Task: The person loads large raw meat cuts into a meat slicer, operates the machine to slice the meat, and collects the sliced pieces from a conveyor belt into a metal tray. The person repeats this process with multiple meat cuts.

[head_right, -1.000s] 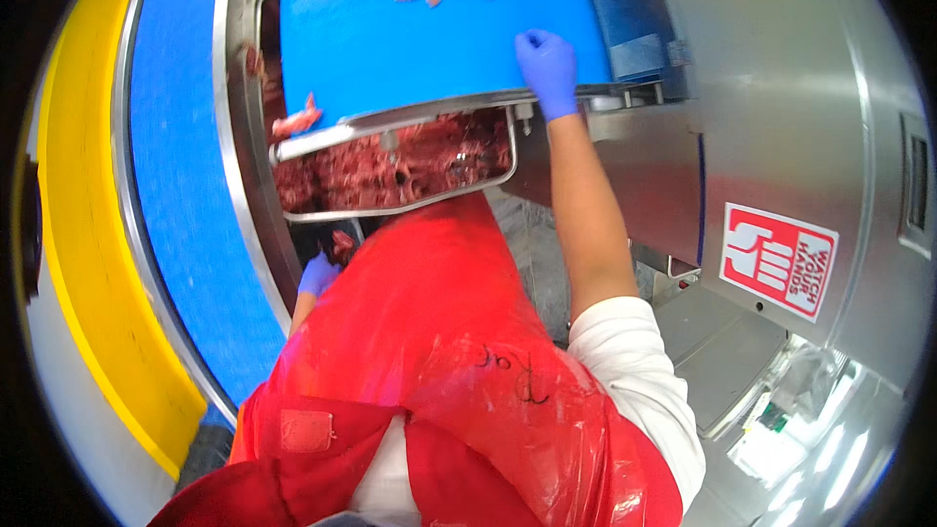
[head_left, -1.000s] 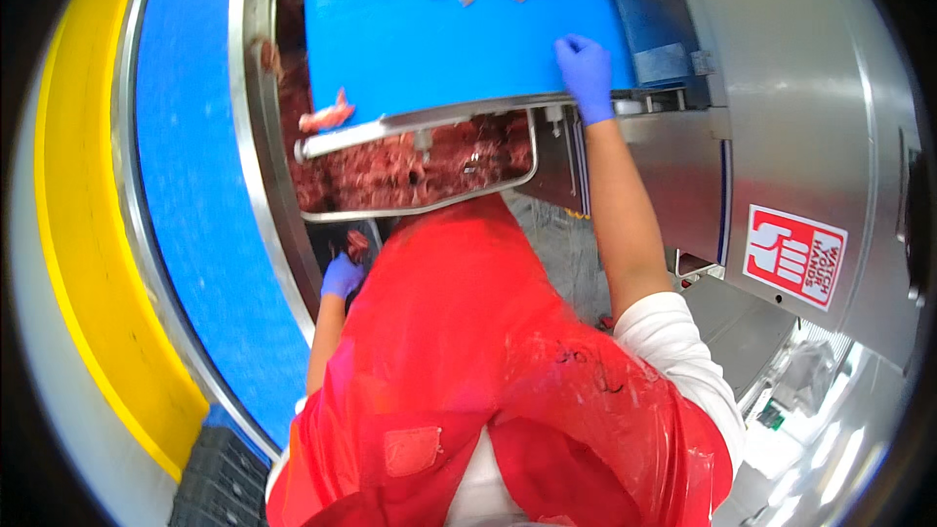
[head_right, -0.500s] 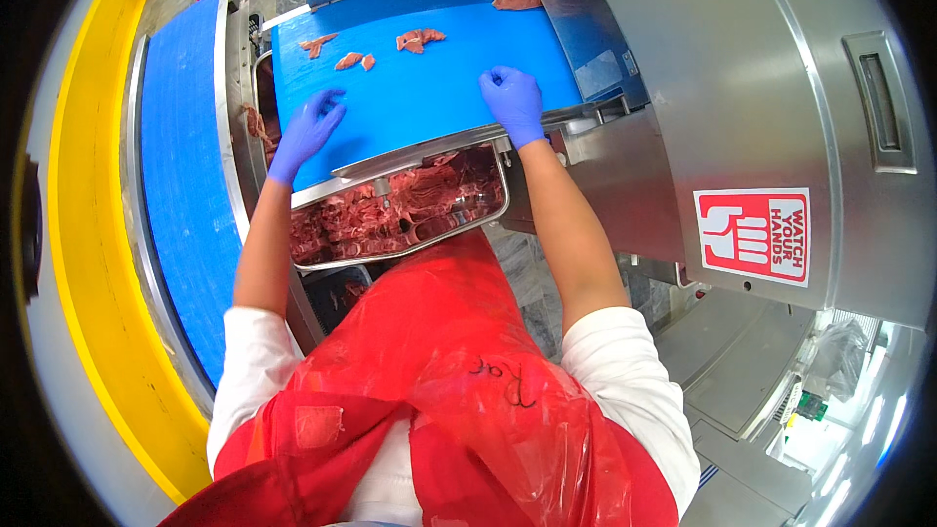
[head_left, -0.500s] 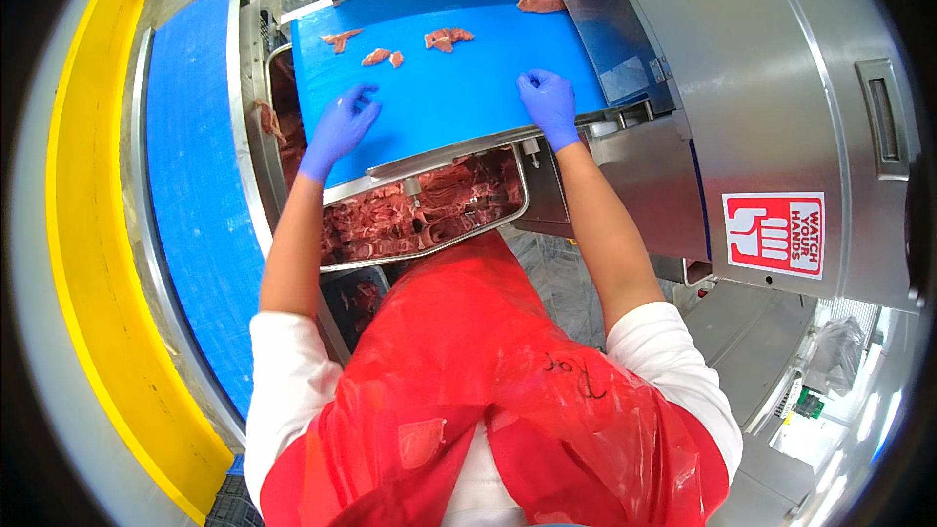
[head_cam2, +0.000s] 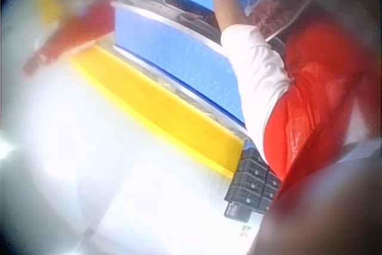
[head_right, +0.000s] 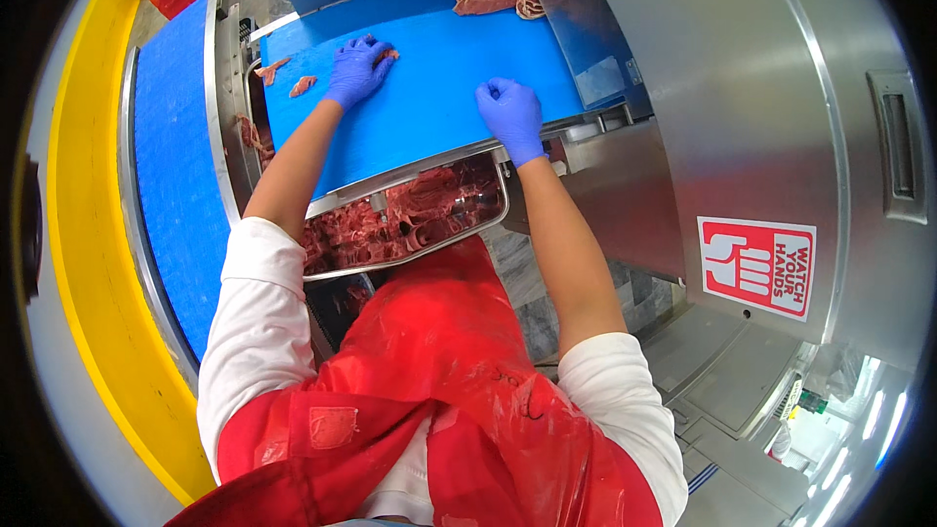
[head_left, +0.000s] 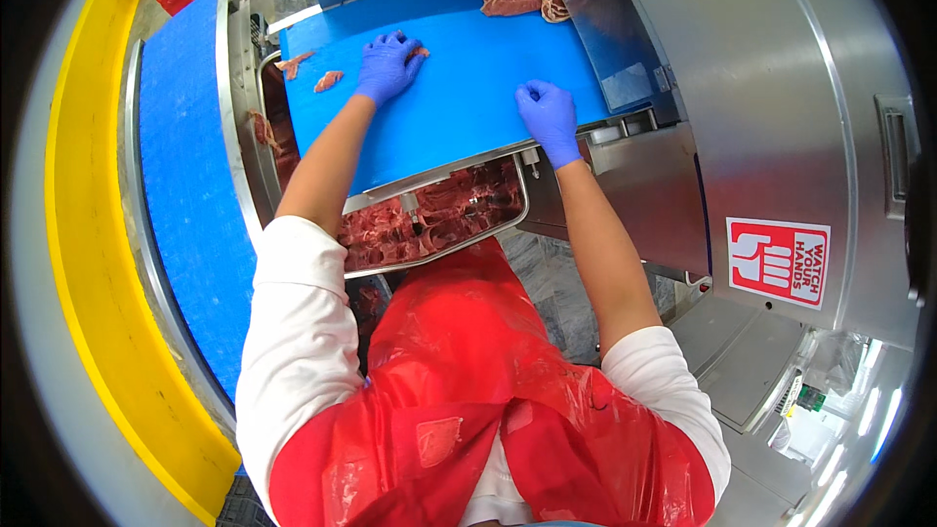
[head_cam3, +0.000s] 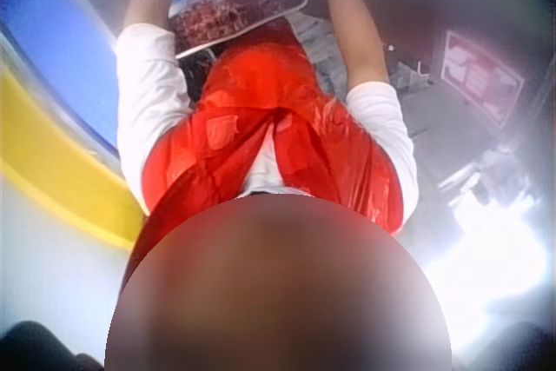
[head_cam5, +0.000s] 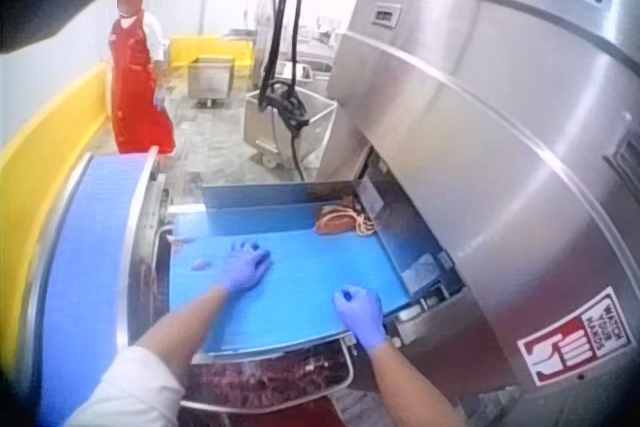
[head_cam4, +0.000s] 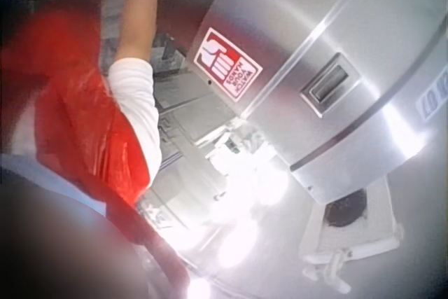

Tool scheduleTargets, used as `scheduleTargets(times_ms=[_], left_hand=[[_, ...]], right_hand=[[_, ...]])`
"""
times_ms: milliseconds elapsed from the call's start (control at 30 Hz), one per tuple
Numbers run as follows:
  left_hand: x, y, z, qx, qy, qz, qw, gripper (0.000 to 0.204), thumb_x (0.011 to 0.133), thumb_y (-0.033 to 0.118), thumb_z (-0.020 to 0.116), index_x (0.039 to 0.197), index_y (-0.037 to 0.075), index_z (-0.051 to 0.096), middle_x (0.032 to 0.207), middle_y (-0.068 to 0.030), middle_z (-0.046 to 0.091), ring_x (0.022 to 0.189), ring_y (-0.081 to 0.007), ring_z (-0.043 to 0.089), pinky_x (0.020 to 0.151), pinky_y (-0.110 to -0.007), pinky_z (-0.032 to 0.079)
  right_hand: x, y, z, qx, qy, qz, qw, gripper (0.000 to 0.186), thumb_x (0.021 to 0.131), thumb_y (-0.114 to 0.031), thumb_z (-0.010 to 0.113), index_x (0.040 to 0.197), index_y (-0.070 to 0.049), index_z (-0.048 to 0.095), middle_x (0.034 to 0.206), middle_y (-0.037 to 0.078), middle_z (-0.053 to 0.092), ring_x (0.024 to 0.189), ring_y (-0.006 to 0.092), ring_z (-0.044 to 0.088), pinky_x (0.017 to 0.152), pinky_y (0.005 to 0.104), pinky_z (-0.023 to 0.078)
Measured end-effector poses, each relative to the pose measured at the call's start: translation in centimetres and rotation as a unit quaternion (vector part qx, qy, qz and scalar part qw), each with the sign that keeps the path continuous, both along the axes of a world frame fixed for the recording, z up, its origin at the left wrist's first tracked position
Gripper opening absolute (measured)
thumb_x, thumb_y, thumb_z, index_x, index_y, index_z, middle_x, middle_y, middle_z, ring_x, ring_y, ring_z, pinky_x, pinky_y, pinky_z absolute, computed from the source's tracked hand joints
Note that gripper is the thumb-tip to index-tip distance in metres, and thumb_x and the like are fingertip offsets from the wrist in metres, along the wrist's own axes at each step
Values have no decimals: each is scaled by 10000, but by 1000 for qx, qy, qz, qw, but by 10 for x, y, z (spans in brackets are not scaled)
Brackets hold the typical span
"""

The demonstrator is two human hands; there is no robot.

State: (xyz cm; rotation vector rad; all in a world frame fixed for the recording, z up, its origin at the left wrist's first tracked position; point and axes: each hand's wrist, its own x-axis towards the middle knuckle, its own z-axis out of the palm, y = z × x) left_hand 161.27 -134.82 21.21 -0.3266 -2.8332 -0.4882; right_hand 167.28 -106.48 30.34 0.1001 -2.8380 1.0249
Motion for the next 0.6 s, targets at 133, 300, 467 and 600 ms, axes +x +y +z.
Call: scheduleTargets(times_ms=[133,300,467,600], left_hand=[[25,-26,-7,95,12,25,995,215,844,277,603,923,79,623,941,-160,595,900,-349,573,777,-454,449],[75,-82,-20,96,134,209,964,156,830,227,602,915,105,649,903,-143,595,851,-337,580,753,-459,444],[91,-118,-8,44,50,299,952,185,809,231,608,978,193,672,1006,-121,586,972,-350,544,786,-480,421],[74,-103,18,-75,81,250,962,290,750,184,615,1036,174,659,1102,-119,575,1034,-351,526,826,-480,417]], right_hand=[[0,-1,2,-11,-15,-1,1000,256,794,-287,582,714,-60,670,647,137,630,576,312,614,545,387,473],[0,-1,2,3,9,6,1000,257,798,-286,589,708,-59,667,633,130,626,558,306,613,535,384,471],[1,-1,4,-30,9,21,999,255,799,-279,600,701,-52,662,620,129,618,537,294,610,523,377,469],[0,-1,6,-15,-10,25,1000,234,797,-265,605,722,-55,676,636,131,628,541,288,612,531,371,478]])
